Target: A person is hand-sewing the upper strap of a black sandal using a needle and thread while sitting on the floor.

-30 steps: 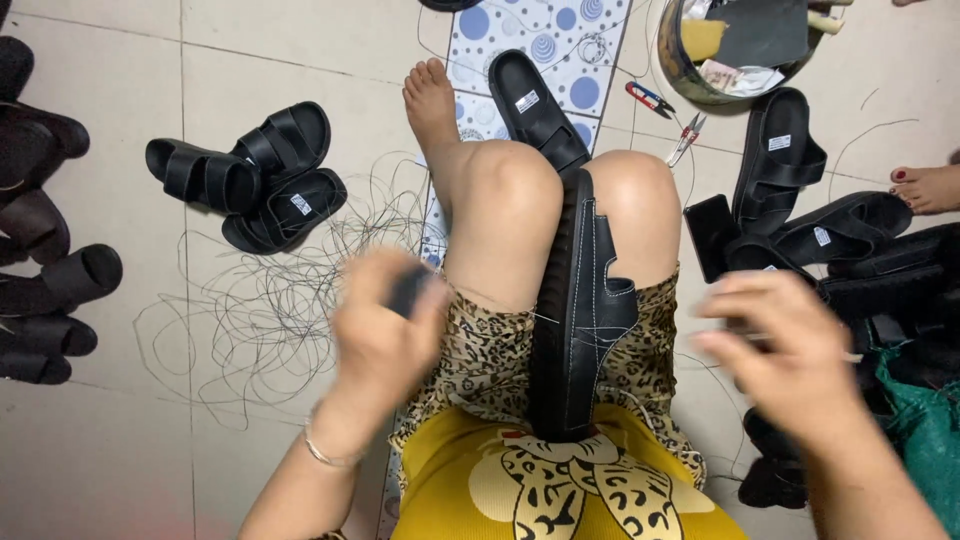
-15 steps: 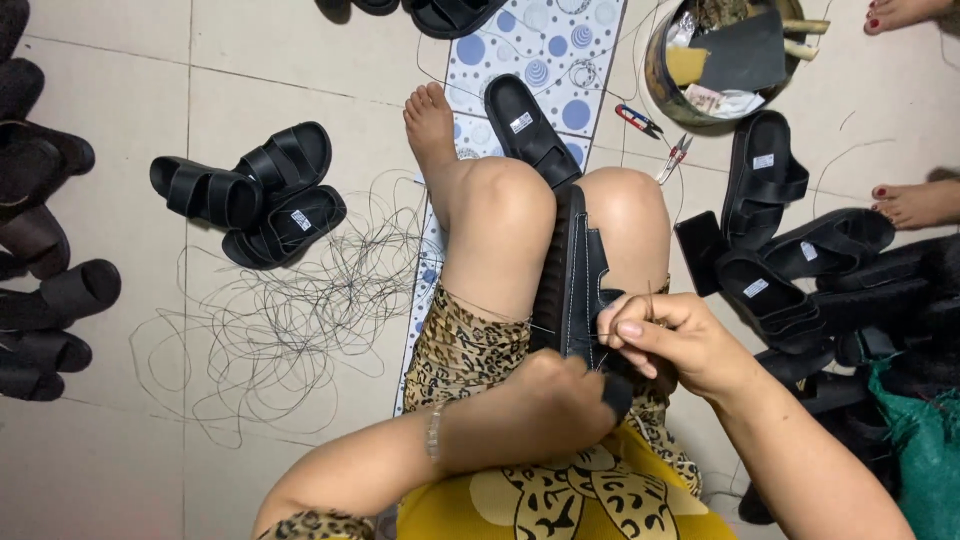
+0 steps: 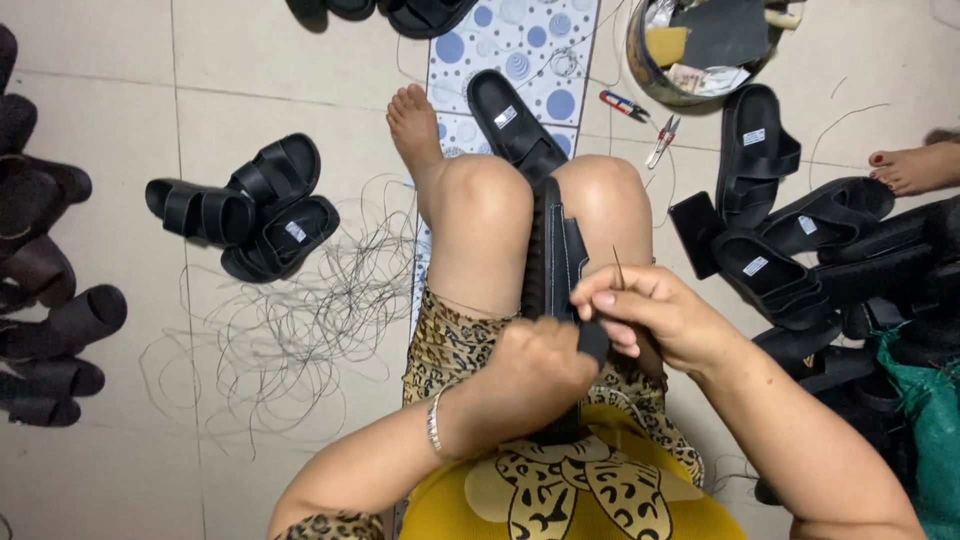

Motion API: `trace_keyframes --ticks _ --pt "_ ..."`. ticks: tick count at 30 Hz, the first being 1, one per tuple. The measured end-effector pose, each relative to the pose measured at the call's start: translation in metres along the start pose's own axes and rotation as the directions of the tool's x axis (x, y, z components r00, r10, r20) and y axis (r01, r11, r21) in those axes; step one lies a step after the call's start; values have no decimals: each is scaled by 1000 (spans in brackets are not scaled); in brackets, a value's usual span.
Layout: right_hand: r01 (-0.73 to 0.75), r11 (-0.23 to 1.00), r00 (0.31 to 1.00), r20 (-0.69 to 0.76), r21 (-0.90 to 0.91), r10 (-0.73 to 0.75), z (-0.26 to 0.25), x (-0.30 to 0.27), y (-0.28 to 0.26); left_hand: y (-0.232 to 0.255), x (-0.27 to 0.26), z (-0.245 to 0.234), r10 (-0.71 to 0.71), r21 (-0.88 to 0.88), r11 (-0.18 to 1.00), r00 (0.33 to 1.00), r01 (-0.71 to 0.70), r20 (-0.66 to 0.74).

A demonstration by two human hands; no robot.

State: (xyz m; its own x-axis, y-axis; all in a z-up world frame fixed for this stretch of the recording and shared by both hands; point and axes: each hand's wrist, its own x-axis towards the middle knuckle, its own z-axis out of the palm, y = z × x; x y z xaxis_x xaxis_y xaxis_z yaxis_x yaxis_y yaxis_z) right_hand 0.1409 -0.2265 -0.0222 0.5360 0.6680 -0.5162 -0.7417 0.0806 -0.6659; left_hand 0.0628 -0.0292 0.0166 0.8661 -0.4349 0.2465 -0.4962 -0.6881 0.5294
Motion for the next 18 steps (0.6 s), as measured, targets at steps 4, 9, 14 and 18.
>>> trace_keyframes --ticks 4,9,14,18 --pt "-46 992 990 126 -120 62 4 -14 -2 5 -5 -55 241 -496 855 734 149 636" --pt "-195 883 980 -58 -427 188 39 -9 -7 -5 -19 -102 82 -886 403 955 229 284" --pt "-97 985 995 -3 142 98 4 0 3 1 -12 -77 -143 -696 687 978 208 152" --pt "-93 980 995 -5 174 95 6 -5 2 2 -10 -20 -157 -247 958 987 145 -29"
